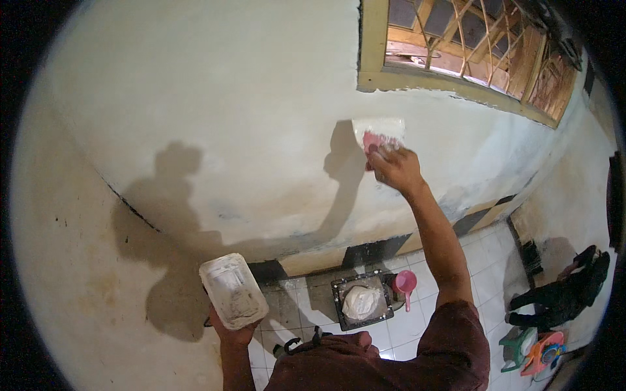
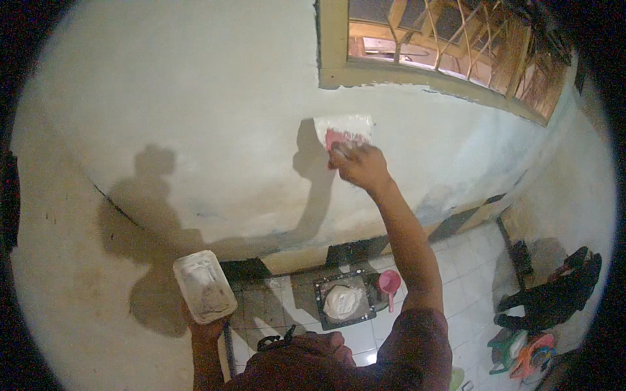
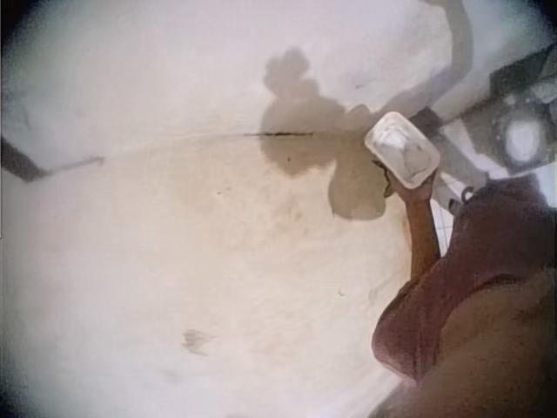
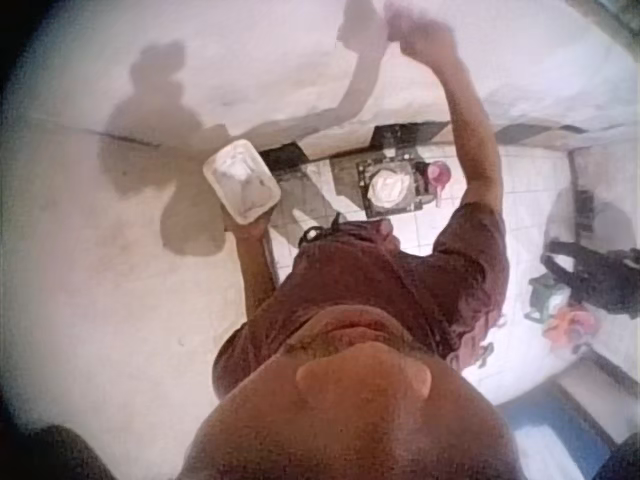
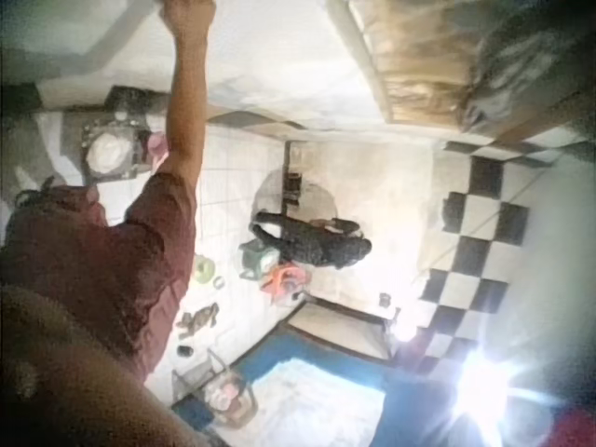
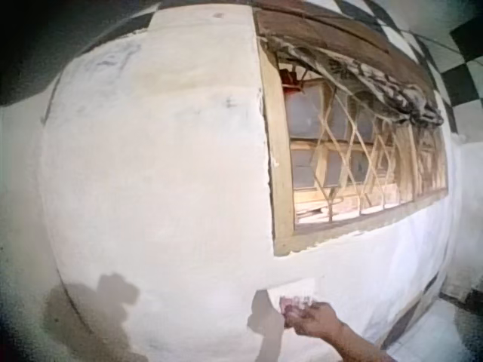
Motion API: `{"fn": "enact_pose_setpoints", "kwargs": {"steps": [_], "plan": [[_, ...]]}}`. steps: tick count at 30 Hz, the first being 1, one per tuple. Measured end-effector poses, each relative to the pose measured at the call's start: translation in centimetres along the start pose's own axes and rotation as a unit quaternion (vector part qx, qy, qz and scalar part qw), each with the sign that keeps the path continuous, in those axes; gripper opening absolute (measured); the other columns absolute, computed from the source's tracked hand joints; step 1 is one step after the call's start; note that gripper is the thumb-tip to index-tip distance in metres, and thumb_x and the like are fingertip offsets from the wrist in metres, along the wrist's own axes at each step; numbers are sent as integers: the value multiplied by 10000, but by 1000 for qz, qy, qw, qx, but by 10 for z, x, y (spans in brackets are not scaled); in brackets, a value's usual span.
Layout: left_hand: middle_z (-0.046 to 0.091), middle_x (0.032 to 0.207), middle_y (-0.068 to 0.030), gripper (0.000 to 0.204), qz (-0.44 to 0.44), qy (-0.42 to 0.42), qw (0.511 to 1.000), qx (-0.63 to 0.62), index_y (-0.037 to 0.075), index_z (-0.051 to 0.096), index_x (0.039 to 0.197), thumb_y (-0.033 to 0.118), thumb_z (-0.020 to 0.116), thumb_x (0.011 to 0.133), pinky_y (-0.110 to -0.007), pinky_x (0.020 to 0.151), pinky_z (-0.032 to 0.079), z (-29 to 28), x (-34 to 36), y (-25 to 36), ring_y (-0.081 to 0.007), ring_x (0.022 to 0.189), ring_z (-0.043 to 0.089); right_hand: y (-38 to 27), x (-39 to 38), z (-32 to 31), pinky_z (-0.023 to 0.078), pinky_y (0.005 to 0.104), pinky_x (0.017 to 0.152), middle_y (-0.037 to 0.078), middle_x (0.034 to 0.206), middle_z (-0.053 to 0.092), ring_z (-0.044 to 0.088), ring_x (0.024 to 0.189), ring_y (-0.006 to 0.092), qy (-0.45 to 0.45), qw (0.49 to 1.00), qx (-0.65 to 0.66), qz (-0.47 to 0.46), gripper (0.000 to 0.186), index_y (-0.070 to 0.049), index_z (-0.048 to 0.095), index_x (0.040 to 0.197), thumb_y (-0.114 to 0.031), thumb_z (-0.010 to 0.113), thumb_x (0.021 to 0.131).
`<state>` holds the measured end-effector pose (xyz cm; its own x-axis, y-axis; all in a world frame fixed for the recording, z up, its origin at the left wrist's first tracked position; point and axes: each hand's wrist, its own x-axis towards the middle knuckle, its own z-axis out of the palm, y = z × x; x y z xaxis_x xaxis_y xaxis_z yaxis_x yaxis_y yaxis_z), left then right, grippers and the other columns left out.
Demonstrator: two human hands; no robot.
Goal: The person applies wall putty to a wall using a putty knife. The person repeatedly scoops putty from a plastic container and spreads it across the wall surface to fill gaps and smooth the texture.
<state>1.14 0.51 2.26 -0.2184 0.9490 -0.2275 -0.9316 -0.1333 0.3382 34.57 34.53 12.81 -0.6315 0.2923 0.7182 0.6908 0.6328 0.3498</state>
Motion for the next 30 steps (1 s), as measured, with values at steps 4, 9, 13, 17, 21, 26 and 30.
{"fn": "enact_pose_setpoints", "kwargs": {"steps": [4, 9, 13, 17, 21, 26, 30], "plan": [[538, 1251, -155, 624, 27, 54, 998, -13, 150, 450, 1339, 560, 369, 874, -622, 779, 512, -1, 9, -11, -403, 1056, 580, 30, 11, 21, 529, 370, 584, 26, 962, 658, 657, 752, 232, 35, 999, 22, -2, 141, -168, 637, 910, -172, 630, 769], [534, 1261, -153, 631, 112, 2, 945, 309, 152, 457, 1335, 569, 375, 868, -653, 804, 482, -17, 6, -21, -412, 1089, 559, 20, -56, 64, 510, 407, 746, 60, 1003, 662, 647, 885, 263, -197, 976, 87, -41, 301, -139, 619, 1070, -164, 627, 771], [527, 1277, -142, 633, 30, 12, 995, 93, 155, 461, 1332, 573, 382, 864, -670, 826, 457, -18, 4, -18, -410, 1124, 538, 7, -95, 36, 510, 397, 805, 103, 1058, 655, 641, 930, 262, -115, 981, 155, -10, 398, -148, 574, 1201, -151, 585, 803], [524, 1285, -137, 624, 77, -37, 933, 348, 164, 458, 1334, 571, 385, 867, -677, 831, 450, -2, -5, -29, -406, 1146, 525, 59, -63, -22, 468, 433, 616, 150, 732, 575, 584, 665, 358, 127, 950, 144, 248, 234, -66, 640, 942, -84, 598, 713], [520, 1291, -137, 606, -50, -6, 994, -94, 167, 453, 1338, 557, 383, 878, -674, 831, 454, 8, -15, -35, -406, 1146, 526, 109, -42, -31, 403, 418, 538, 208, 615, 476, 482, 556, 380, 203, 872, 173, 409, 202, 1, 430, 677, -111, 599, 677], [534, 1277, -130, 603, -26, 15, 1000, -8, 166, 454, 1338, 553, 388, 881, -667, 823, 457, 12, -25, -40, -402, 1116, 547, 91, -10, 34, 496, 315, 659, 109, 755, 673, 645, 695, 185, 290, 865, 200, 356, 162, -25, 648, 848, -66, 608, 696], [543, 1261, -134, 613, 42, -1, 997, 62, 157, 457, 1335, 559, 399, 876, -651, 828, 464, -4, -22, -33, -399, 1099, 558, -59, 58, 61, 518, 378, 678, 108, 803, 670, 649, 735, 292, 103, 924, 286, 232, 244, -91, 664, 928, -138, 615, 694]]}}
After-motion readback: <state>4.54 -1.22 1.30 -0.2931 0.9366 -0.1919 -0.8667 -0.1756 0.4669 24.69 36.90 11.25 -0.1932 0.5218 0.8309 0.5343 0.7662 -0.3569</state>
